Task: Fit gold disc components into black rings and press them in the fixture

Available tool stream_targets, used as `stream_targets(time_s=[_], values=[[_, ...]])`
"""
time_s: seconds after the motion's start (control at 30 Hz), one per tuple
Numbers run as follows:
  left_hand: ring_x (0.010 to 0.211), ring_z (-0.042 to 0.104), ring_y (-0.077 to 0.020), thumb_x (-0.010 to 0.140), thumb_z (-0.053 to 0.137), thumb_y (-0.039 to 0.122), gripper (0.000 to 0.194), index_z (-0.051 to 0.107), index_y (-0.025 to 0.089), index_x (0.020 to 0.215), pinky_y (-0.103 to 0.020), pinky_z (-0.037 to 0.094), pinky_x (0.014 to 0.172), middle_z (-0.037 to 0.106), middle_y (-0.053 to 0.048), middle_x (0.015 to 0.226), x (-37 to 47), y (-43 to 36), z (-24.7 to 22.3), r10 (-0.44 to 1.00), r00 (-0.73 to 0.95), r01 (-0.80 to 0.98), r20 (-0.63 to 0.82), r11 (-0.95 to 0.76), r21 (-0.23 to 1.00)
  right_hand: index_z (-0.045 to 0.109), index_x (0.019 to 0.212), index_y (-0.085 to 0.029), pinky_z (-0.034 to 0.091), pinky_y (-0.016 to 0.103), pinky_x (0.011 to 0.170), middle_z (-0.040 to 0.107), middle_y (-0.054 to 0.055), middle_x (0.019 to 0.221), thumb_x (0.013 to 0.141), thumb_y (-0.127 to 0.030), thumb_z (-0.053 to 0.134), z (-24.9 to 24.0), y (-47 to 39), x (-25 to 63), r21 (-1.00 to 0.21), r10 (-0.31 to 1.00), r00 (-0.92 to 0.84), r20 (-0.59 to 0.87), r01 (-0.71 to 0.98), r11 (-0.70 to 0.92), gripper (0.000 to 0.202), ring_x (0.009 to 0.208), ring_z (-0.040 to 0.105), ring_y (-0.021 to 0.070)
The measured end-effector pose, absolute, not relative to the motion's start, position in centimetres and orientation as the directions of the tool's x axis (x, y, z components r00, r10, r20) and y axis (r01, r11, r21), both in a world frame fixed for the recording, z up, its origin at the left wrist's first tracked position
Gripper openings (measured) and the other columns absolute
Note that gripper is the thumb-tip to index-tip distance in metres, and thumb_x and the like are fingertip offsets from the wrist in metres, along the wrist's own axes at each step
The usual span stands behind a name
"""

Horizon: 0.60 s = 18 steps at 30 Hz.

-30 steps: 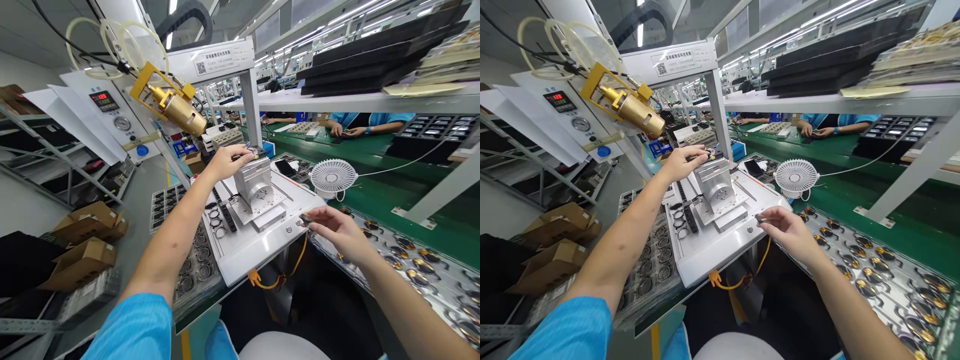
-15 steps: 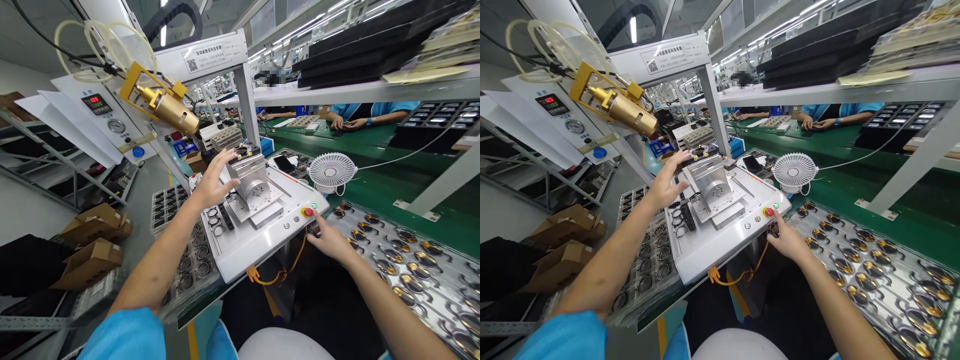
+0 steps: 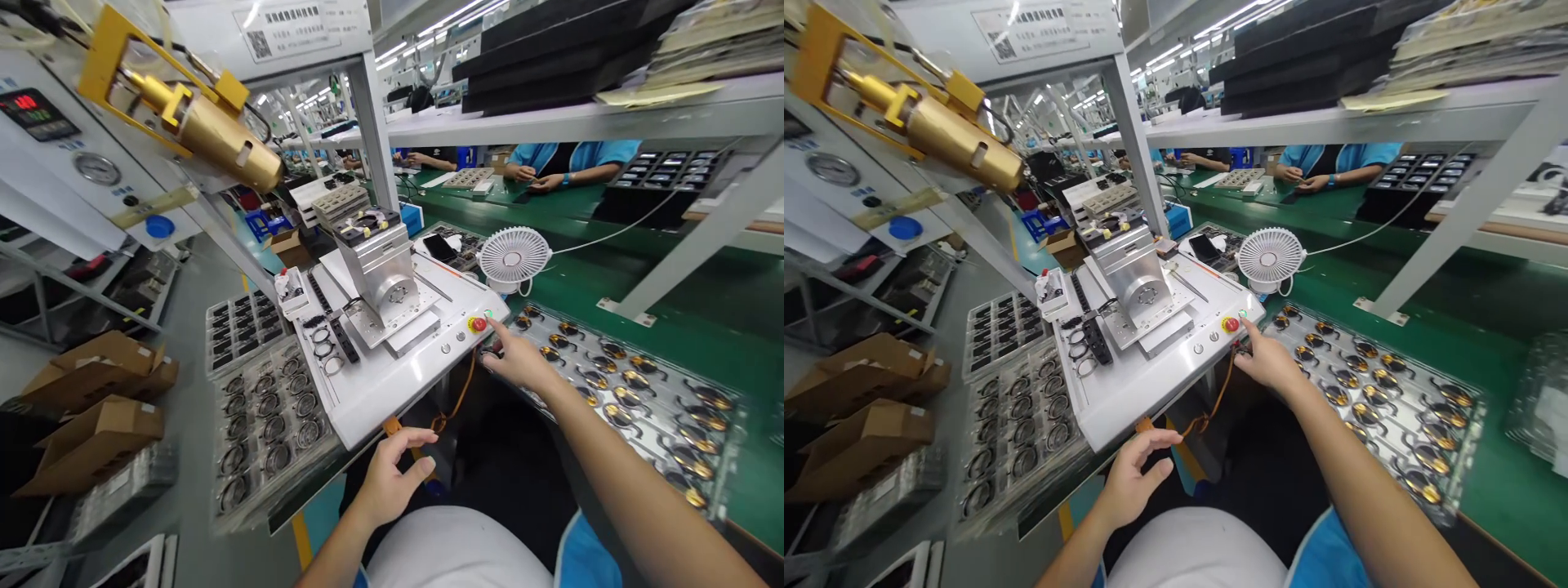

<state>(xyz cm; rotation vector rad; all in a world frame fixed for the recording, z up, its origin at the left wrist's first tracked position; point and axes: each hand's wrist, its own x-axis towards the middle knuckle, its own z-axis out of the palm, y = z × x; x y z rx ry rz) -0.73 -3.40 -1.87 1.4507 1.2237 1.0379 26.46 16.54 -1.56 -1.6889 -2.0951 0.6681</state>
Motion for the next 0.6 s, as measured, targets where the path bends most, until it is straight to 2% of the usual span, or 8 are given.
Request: stream_targets(time_s=[0.07, 0.17, 0.23, 0.3, 0.4, 0.47, 0.53, 0.6], values=[[0.117, 0.069, -0.027, 0.094, 0.069, 0.042, 0.038, 0.066, 0.023, 0.127, -0.046, 0.051, 0.108, 0.073, -0.014, 0.123, 0.4, -3.7, -3.2, 0.989, 0.123, 0.034, -0.078, 0.074, 0.997, 0.048, 0.15, -0.016, 0.052, 0.036, 0.075, 0.073, 0.009, 0.096, 0.081, -0.03, 0.073, -1.4, 13.8, 26.5, -0.735, 0.955, -0.296, -0.006, 0.649, 0.197, 0.074, 0.077, 0.067, 0.0248], [0.117, 0.07, -0.028, 0.09, 0.072, 0.046, 0.049, 0.061, 0.024, 0.132, -0.048, 0.05, 0.108, 0.071, -0.015, 0.127, 1.8, -3.8, -4.5, 0.977, 0.158, -0.237, -0.146, 0.181, 0.955, 0.051, 0.145, -0.023, 0.055, 0.033, 0.074, 0.073, 0.006, 0.103, 0.074, -0.047, 0.087, -2.4, 7.9, 25.0, -0.946, 0.87, -0.483, 0.099, 0.226, 0.233, 0.083, 0.078, 0.066, 0.0202], [0.115, 0.071, -0.0296, 0.084, 0.079, 0.047, 0.058, 0.061, 0.023, 0.133, -0.049, 0.051, 0.106, 0.071, -0.016, 0.127, 2.6, -3.8, -5.2, 0.969, 0.202, -0.37, -0.142, 0.21, 0.905, 0.054, 0.141, -0.027, 0.056, 0.032, 0.075, 0.072, 0.005, 0.103, 0.066, -0.056, 0.092, -3.5, 4.1, 23.4, -0.957, 0.842, -0.498, 0.205, 0.077, 0.279, 0.089, 0.082, 0.066, 0.0197], [0.112, 0.072, -0.0304, 0.076, 0.086, 0.045, 0.063, 0.064, 0.021, 0.13, -0.049, 0.053, 0.104, 0.073, -0.017, 0.123, 3.1, -3.8, -5.9, 0.969, 0.213, -0.465, -0.124, 0.212, 0.86, 0.058, 0.136, -0.028, 0.055, 0.03, 0.071, 0.071, 0.004, 0.1, 0.063, -0.06, 0.092, -4.7, 1.4, 22.0, -0.945, 0.852, -0.443, 0.278, 0.031, 0.325, 0.087, 0.08, 0.065, 0.0187], [0.104, 0.074, -0.0286, 0.069, 0.093, 0.038, 0.061, 0.069, 0.02, 0.122, -0.045, 0.057, 0.096, 0.076, -0.015, 0.116, 3.5, -3.6, -6.7, 0.978, 0.175, -0.522, -0.117, 0.193, 0.831, 0.059, 0.133, -0.027, 0.055, 0.029, 0.068, 0.07, 0.005, 0.098, 0.064, -0.061, 0.091, -5.4, 0.3, 21.2, -0.929, 0.856, -0.396, 0.334, 0.013, 0.369, 0.083, 0.08, 0.065, 0.0187], [0.099, 0.075, -0.0262, 0.067, 0.094, 0.033, 0.058, 0.072, 0.02, 0.12, -0.041, 0.059, 0.09, 0.076, -0.014, 0.116, 3.4, -3.4, -7.0, 0.981, 0.141, -0.514, -0.134, 0.188, 0.837, 0.061, 0.133, -0.025, 0.057, 0.031, 0.074, 0.071, 0.007, 0.103, 0.065, -0.059, 0.092, -5.0, 1.8, 21.8, -0.9, 0.803, -0.476, 0.359, 0.049, 0.432, 0.082, 0.089, 0.067, 0.0213], [0.095, 0.076, -0.0242, 0.068, 0.093, 0.029, 0.055, 0.074, 0.021, 0.119, -0.038, 0.059, 0.088, 0.075, -0.013, 0.119, 3.1, -3.2, -7.0, 0.982, 0.106, -0.501, -0.158, 0.19, 0.845, 0.064, 0.129, -0.024, 0.057, 0.031, 0.083, 0.072, 0.007, 0.11, 0.07, -0.051, 0.092, -4.0, 5.2, 23.2, -0.847, 0.812, -0.52, 0.265, 0.278, 0.454, 0.07, 0.099, 0.068, 0.0226], [0.093, 0.076, -0.0232, 0.069, 0.093, 0.028, 0.051, 0.075, 0.021, 0.117, -0.038, 0.059, 0.088, 0.075, -0.012, 0.118, 2.9, -3.3, -6.9, 0.982, 0.081, -0.493, -0.173, 0.191, 0.849, 0.068, 0.121, -0.023, 0.055, 0.03, 0.09, 0.073, 0.006, 0.114, 0.083, -0.039, 0.084, -2.9, 10.0, 25.1, -0.702, 0.932, -0.352, 0.088, 0.642, 0.309, 0.045, 0.105, 0.068, 0.0219]])
